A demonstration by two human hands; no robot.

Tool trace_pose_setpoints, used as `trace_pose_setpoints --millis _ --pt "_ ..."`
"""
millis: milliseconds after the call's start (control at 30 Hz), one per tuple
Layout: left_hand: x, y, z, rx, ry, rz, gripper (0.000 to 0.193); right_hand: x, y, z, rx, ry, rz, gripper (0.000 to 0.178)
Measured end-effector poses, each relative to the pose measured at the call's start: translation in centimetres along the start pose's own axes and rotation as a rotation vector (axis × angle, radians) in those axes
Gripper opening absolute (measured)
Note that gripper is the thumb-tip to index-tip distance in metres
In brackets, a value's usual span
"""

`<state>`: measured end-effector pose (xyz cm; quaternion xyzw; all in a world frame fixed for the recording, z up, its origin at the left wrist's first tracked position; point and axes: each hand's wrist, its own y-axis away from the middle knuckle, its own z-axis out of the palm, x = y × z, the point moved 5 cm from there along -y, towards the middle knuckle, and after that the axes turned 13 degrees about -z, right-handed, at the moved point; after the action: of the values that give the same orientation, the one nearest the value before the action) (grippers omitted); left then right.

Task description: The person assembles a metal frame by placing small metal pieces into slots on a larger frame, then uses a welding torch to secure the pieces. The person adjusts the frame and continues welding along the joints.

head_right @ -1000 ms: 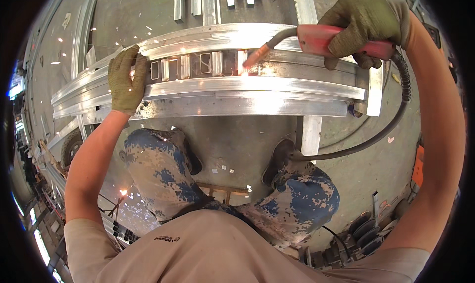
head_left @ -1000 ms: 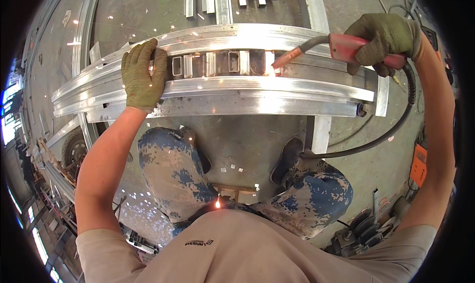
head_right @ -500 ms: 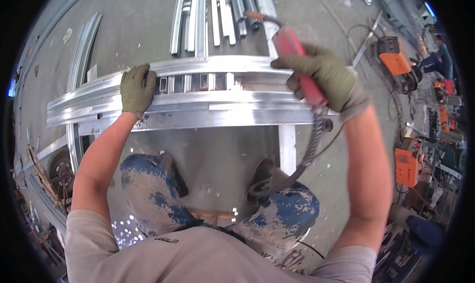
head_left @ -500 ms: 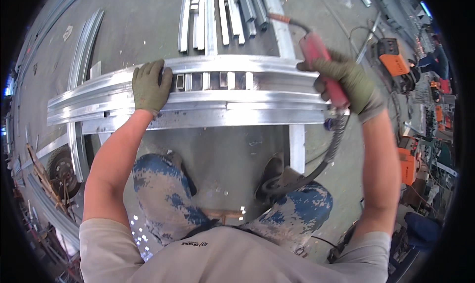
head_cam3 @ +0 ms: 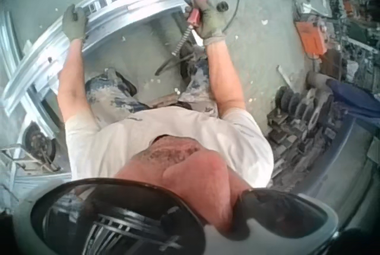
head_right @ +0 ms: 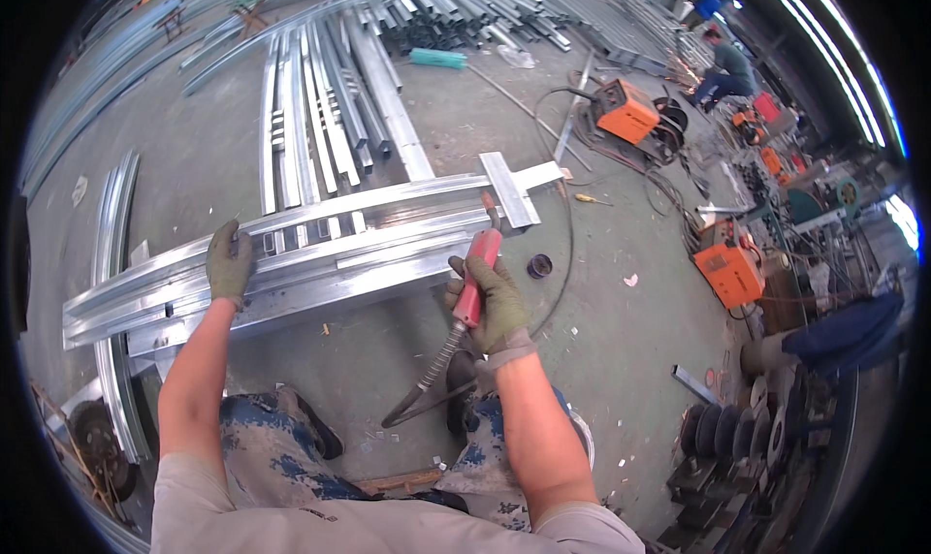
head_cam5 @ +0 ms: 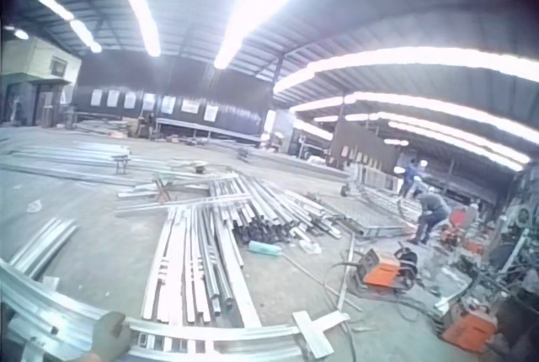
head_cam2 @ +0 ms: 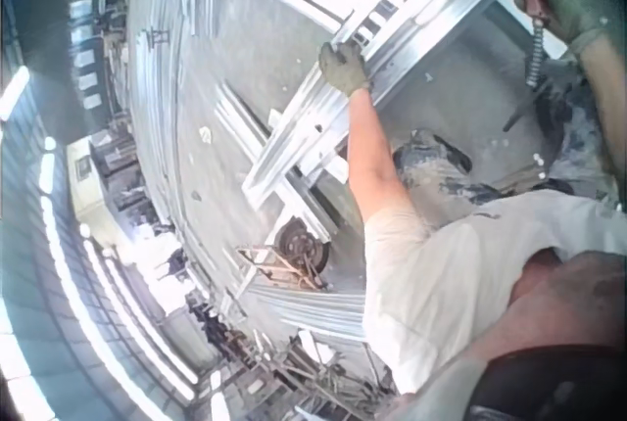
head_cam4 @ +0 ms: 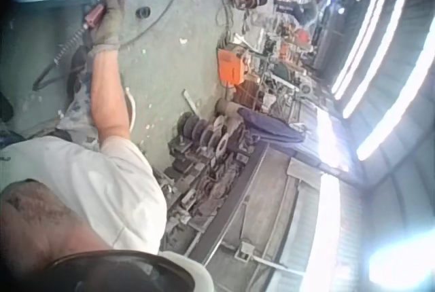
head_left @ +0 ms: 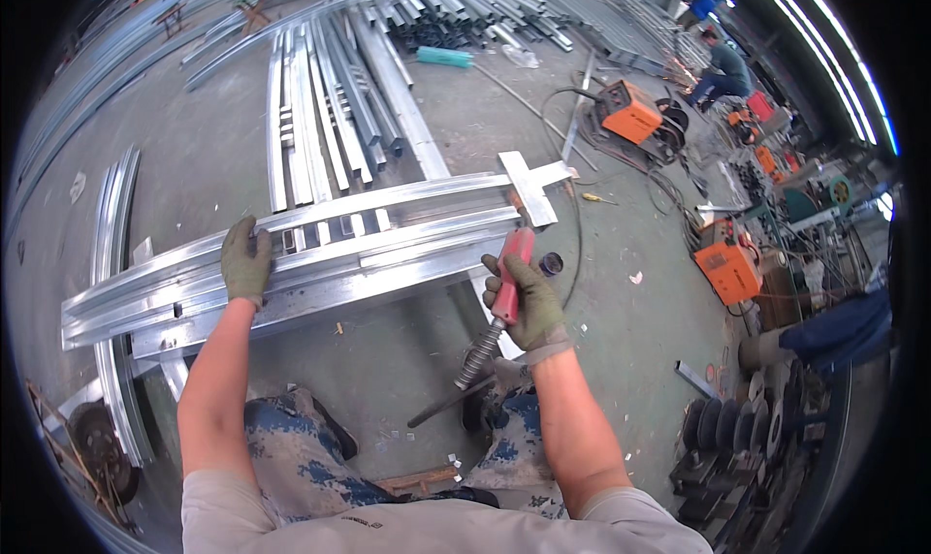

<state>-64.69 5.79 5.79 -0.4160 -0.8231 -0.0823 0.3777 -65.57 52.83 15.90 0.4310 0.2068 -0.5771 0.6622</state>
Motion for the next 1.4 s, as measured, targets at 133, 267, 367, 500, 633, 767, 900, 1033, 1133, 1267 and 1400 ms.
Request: trace_pose_setpoints --millis 133,267,367,500,633,767,900,1033,1133,1267,1400 --pt "2.5 4.4 -0.3 -0.121 0.220 -0.123 0.044 0.6 -1.1 -4.3 0.174 -0.083 -0.065 0.038" --pt "4.9 7.2 -3.6 -0.196 0.389 -0.106 0.045 3.4 -1.9 -6.4 0.317 -0.092 0.028 0.027" --pt "9.4 10.2 -6.8 -0.268 0.621 -0.207 0.046 5.6 -2.0 -8.8 0.361 -0.134 0.065 0.024" --pt "8.6 13.2 -8.1 -0.243 0.717 -0.152 0.042 8.2 -2.7 -10.0 0.369 -0.141 0.053 0.027" --pt "3.2 15.1 -7.2 -0.291 0.766 -0.408 0.033 9.1 -1.4 -10.0 0.443 -0.173 0.039 0.030" --pt "0.6 14.6 -7.1 -0.268 0.902 -0.539 0.028 9.8 -0.2 -11.8 0.540 -0.204 0.033 0.033" --pt "0.0 14.7 -7.9 -0.304 0.902 -0.684 0.024 9.4 1.5 -12.4 0.591 -0.119 0.009 0.040" --pt "0.4 14.9 -7.1 -0.375 0.858 -0.735 0.032 9.6 0.3 -14.7 0.663 -0.163 0.000 0.037" --pt "0.0 14.8 -7.0 -0.416 0.863 -0.761 0.031 10.1 -0.4 -14.6 0.730 -0.178 -0.026 0.034" --pt "1.0 15.2 -5.7 -0.470 0.881 -0.802 0.029 11.1 -2.7 -18.2 0.734 -0.137 -0.067 0.044" --pt "2.0 15.3 -5.6 -0.493 0.850 -0.811 0.028 12.5 -3.5 -19.7 0.775 -0.074 -0.113 0.053"
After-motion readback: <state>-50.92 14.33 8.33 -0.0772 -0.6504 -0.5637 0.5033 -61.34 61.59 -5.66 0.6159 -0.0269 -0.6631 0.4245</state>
